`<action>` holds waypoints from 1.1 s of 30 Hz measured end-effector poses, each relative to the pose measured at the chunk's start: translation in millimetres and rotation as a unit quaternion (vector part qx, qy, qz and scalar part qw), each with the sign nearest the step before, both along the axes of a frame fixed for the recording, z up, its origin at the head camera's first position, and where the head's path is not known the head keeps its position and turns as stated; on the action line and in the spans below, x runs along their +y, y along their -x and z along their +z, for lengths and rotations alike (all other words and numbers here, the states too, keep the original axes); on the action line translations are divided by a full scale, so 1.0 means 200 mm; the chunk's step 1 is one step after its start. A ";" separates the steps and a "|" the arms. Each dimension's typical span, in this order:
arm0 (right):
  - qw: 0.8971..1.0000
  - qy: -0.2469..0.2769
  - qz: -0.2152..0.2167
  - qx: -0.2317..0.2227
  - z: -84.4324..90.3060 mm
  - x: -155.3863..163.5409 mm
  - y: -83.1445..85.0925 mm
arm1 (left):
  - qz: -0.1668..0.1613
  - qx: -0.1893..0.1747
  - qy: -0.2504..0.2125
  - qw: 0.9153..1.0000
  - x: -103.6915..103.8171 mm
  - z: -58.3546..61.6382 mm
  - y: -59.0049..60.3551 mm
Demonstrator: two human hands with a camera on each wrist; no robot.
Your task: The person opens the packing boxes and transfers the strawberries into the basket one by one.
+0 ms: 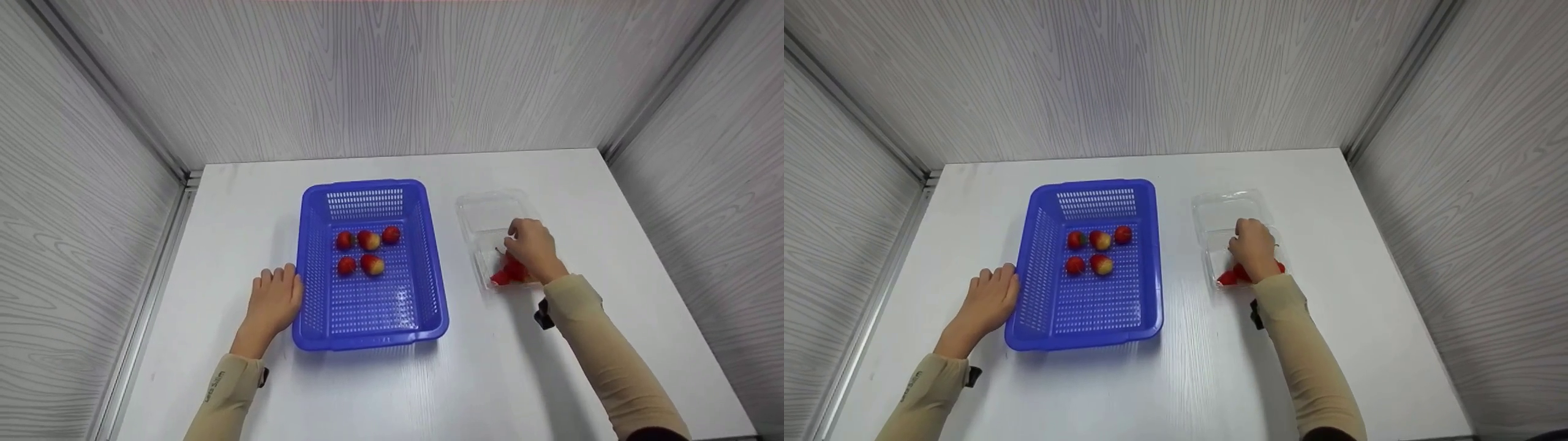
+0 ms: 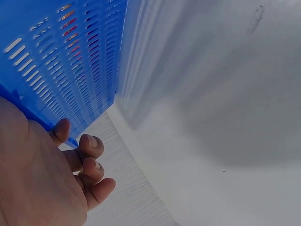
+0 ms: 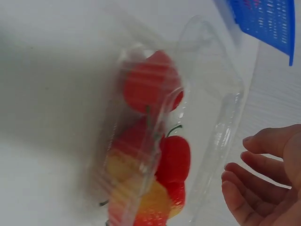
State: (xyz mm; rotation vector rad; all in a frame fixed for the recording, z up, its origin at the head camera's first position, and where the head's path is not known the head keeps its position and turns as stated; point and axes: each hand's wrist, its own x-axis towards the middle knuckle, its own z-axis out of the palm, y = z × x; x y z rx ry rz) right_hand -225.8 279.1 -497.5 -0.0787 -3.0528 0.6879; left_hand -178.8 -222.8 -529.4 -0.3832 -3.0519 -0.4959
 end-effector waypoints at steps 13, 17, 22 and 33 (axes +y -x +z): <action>0.999 -0.019 0.000 -0.044 -0.18 0.06 -0.07 | 0.000 -0.004 0.002 1.000 0.00 0.00 -0.01; 0.998 -0.007 0.006 -0.056 -0.22 0.04 -0.07 | -0.001 -0.003 -0.001 1.000 0.00 0.00 0.00; 0.996 0.025 0.005 -0.080 -0.23 0.04 -0.07 | -0.003 0.000 -0.002 1.000 0.00 0.00 0.00; 0.999 0.030 0.008 -0.032 -0.23 0.03 -0.06 | -0.002 0.008 0.007 1.000 0.00 -0.01 0.00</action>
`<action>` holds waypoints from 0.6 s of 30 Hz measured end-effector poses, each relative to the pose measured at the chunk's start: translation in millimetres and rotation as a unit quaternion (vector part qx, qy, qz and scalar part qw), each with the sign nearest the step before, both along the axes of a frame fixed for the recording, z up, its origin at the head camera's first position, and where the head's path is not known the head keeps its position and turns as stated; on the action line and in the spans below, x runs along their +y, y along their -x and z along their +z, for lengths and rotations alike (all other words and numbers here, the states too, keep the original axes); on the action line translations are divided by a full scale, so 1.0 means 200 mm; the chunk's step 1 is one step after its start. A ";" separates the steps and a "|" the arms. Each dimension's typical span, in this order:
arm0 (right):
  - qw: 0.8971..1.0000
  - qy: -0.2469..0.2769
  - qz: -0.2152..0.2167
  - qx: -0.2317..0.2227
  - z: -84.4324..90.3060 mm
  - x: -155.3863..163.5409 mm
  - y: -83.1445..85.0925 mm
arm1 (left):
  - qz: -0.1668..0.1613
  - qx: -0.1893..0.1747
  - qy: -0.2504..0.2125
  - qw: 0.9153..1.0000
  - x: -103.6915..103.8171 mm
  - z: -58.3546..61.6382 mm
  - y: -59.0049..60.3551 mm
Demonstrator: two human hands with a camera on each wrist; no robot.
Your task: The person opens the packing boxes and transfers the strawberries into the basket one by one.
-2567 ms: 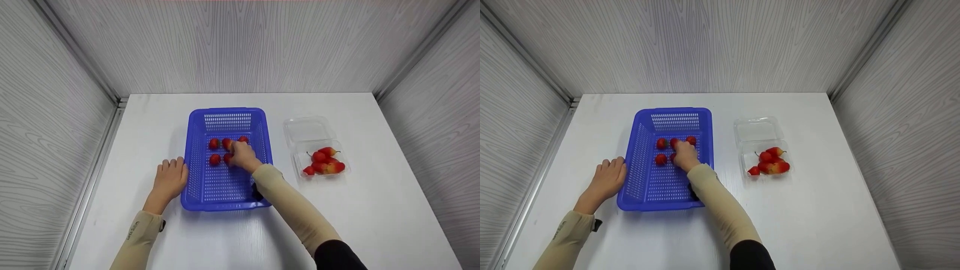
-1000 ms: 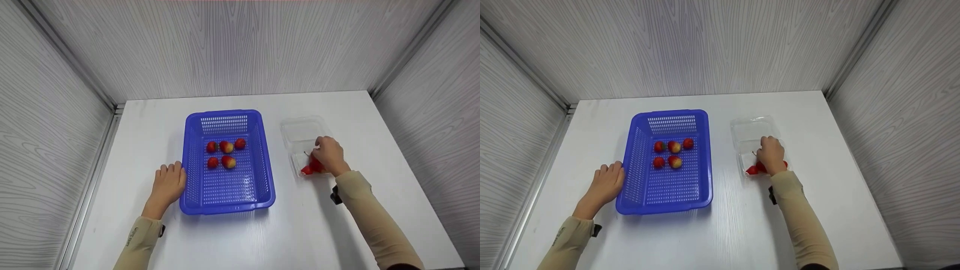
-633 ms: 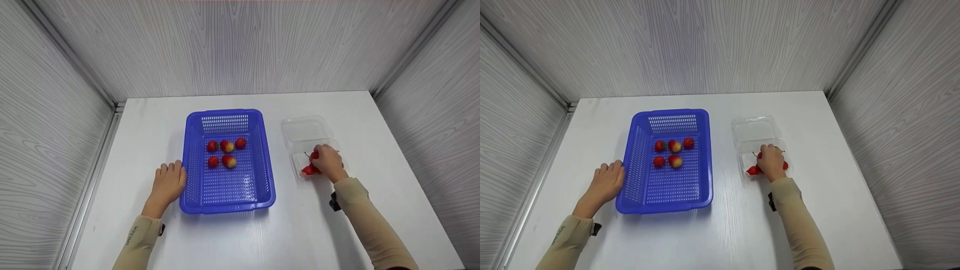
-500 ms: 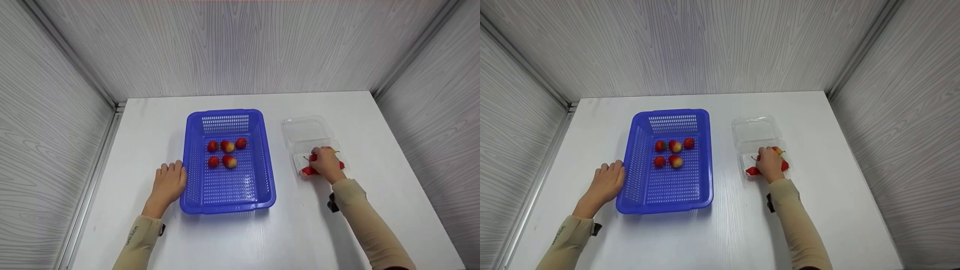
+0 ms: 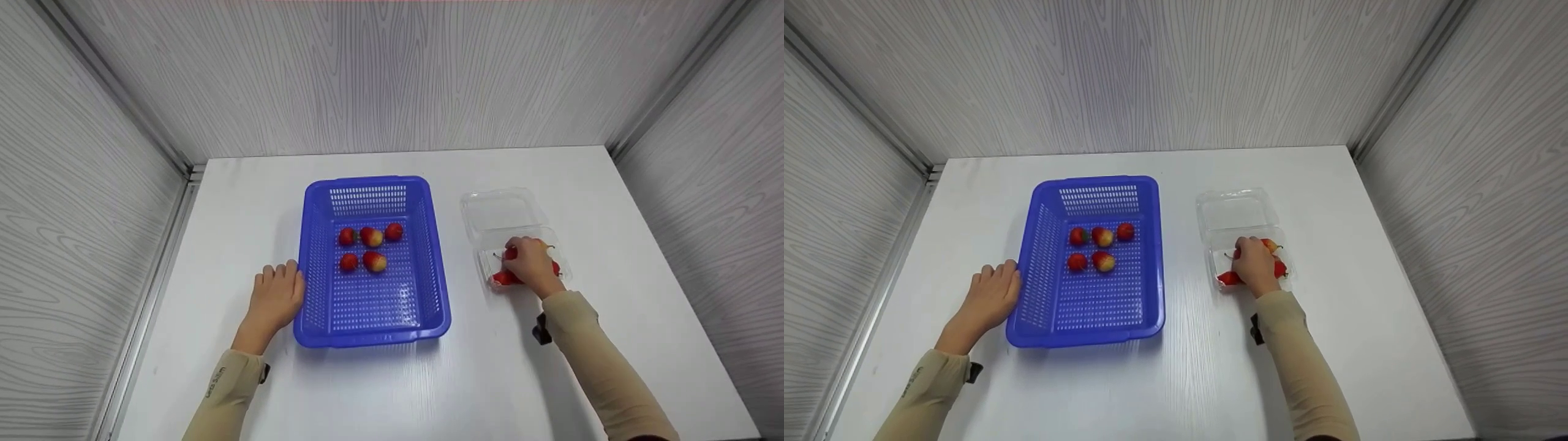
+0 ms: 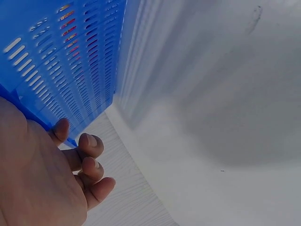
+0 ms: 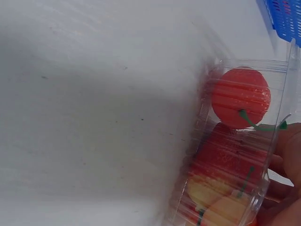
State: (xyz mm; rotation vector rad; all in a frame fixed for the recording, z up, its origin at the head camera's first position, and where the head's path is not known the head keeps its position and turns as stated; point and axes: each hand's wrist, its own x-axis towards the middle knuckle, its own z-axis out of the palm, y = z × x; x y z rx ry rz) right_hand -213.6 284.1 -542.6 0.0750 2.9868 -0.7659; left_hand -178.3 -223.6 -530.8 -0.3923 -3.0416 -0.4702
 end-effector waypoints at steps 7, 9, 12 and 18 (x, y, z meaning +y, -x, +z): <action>0.999 0.027 -0.017 -0.006 0.05 -0.01 0.00 | 0.000 -0.001 -0.006 1.000 0.00 0.01 0.00; 0.999 0.031 -0.022 -0.001 0.07 -0.02 -0.01 | 0.000 -0.002 -0.005 1.000 0.00 0.00 0.00; 0.999 0.037 -0.025 0.014 0.10 -0.03 -0.02 | -0.001 -0.004 -0.005 1.000 0.00 0.00 0.00; 0.997 0.069 -0.029 0.021 0.15 -0.07 -0.05 | 0.001 -0.018 -0.002 1.000 0.00 0.00 0.00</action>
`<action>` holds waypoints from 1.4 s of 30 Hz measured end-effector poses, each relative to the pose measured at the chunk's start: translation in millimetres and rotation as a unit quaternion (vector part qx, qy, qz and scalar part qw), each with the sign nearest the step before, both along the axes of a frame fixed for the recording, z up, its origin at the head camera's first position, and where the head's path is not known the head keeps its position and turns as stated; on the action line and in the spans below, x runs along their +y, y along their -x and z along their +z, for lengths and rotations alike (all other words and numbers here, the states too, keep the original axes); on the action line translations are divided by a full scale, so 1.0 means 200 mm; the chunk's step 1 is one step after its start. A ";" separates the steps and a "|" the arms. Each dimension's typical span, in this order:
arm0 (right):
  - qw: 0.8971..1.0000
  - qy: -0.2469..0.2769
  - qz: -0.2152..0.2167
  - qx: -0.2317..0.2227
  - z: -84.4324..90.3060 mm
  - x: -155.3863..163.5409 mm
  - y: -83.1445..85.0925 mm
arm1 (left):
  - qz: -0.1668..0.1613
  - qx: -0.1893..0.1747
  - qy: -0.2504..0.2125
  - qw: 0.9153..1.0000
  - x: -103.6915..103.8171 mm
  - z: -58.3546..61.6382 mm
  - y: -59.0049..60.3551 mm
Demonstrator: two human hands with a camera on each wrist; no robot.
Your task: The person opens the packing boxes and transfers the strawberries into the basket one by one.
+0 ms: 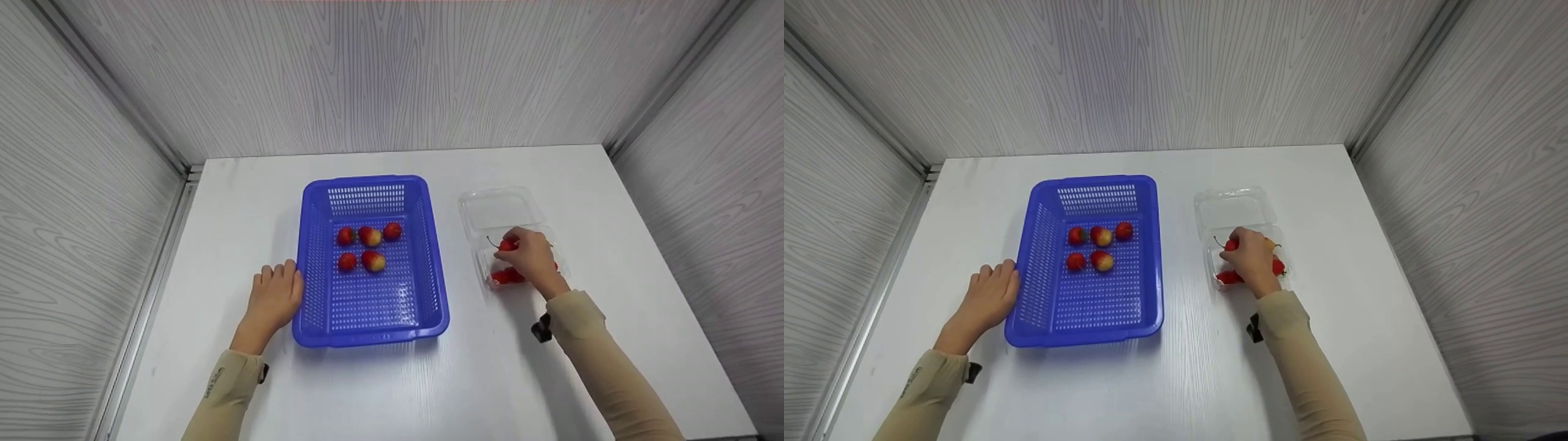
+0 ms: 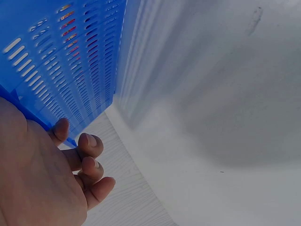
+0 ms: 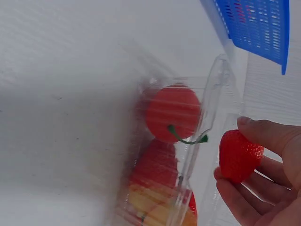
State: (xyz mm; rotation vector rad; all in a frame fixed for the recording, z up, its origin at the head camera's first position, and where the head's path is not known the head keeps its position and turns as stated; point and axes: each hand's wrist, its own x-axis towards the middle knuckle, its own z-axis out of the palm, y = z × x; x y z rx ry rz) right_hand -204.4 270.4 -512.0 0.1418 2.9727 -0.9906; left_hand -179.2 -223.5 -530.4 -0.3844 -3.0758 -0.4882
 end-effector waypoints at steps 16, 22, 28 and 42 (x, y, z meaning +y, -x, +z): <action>0.998 -0.011 0.014 0.058 0.02 -0.03 -0.04 | -0.002 0.015 -0.005 1.000 0.00 0.00 -0.01; 0.998 -0.009 0.014 0.057 0.08 -0.09 -0.06 | -0.001 0.009 -0.005 1.000 0.00 0.01 -0.01; 0.998 0.012 0.039 0.048 0.18 -0.21 -0.08 | 0.000 0.008 -0.005 1.000 0.00 0.01 -0.01; 0.986 0.073 0.101 0.111 0.28 -0.54 0.01 | 0.002 0.015 0.008 1.000 0.00 0.01 -0.01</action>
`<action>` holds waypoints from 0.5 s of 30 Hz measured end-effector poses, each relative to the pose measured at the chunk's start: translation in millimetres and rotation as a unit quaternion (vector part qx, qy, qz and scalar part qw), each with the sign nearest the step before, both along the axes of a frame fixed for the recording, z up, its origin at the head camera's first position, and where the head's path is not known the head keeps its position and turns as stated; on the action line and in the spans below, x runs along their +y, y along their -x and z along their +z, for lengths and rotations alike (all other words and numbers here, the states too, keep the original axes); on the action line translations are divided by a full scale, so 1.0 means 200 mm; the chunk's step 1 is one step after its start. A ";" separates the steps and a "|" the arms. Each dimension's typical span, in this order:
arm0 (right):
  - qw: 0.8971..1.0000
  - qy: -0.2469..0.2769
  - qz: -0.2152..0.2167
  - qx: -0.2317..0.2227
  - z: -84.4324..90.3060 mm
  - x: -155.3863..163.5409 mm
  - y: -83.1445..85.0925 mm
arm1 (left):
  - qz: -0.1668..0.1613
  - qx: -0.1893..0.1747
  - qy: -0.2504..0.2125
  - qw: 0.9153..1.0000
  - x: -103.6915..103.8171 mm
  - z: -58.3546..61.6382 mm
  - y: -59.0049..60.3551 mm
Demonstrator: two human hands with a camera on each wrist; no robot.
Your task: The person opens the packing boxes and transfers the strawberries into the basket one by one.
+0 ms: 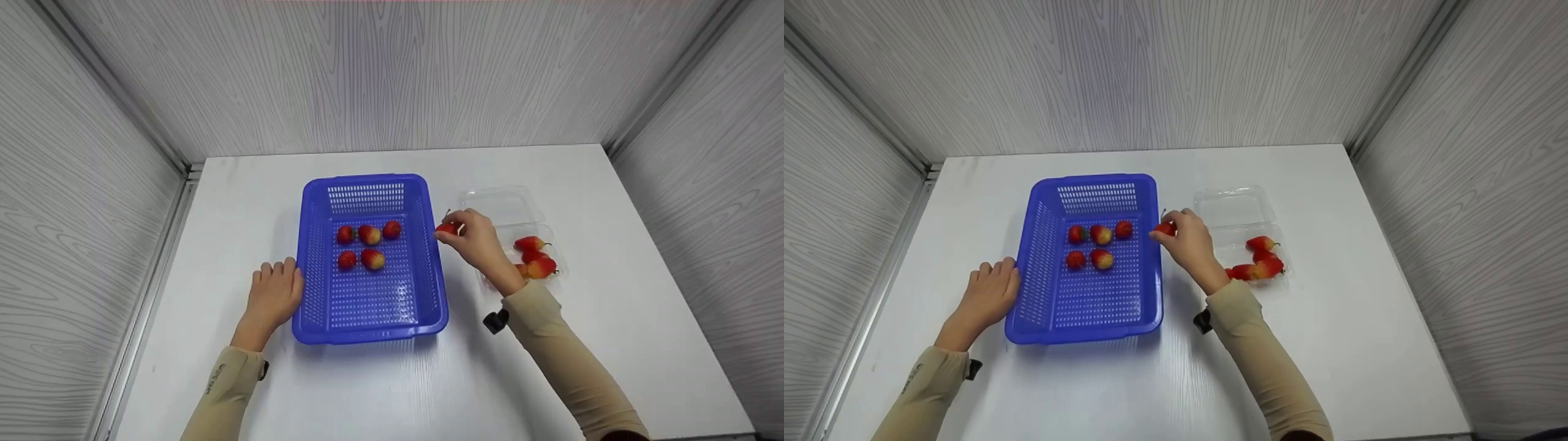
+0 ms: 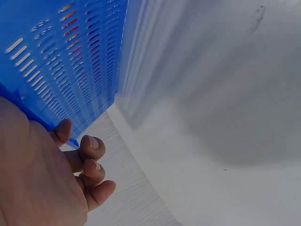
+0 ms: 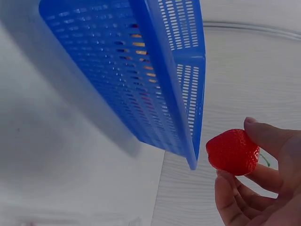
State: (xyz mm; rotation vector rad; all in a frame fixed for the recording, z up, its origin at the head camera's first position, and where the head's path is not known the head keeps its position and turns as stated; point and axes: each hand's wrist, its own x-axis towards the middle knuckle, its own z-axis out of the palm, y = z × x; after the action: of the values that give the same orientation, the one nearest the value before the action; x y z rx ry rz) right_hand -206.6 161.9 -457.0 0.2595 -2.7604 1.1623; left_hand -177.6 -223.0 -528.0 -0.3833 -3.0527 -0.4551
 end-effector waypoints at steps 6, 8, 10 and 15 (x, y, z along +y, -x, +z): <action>1.000 0.012 0.026 -0.010 -0.02 -0.13 0.05 | 0.002 -0.005 0.002 1.000 0.00 -0.01 -0.01; 0.999 0.010 0.034 -0.012 -0.02 -0.16 0.07 | 0.002 -0.006 0.001 1.000 0.00 -0.01 -0.01; 0.999 0.007 0.039 -0.014 -0.03 -0.19 0.09 | 0.002 -0.005 0.000 1.000 0.00 -0.01 -0.01; 0.998 -0.009 0.052 -0.029 -0.03 -0.24 0.14 | 0.004 -0.001 -0.004 1.000 0.00 -0.01 0.00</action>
State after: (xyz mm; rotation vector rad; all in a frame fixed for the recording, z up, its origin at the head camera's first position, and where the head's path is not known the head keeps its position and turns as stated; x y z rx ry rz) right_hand -234.5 113.1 -463.5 0.3819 -2.8409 1.1871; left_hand -177.5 -223.0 -529.1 -0.3703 -3.0530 -0.4665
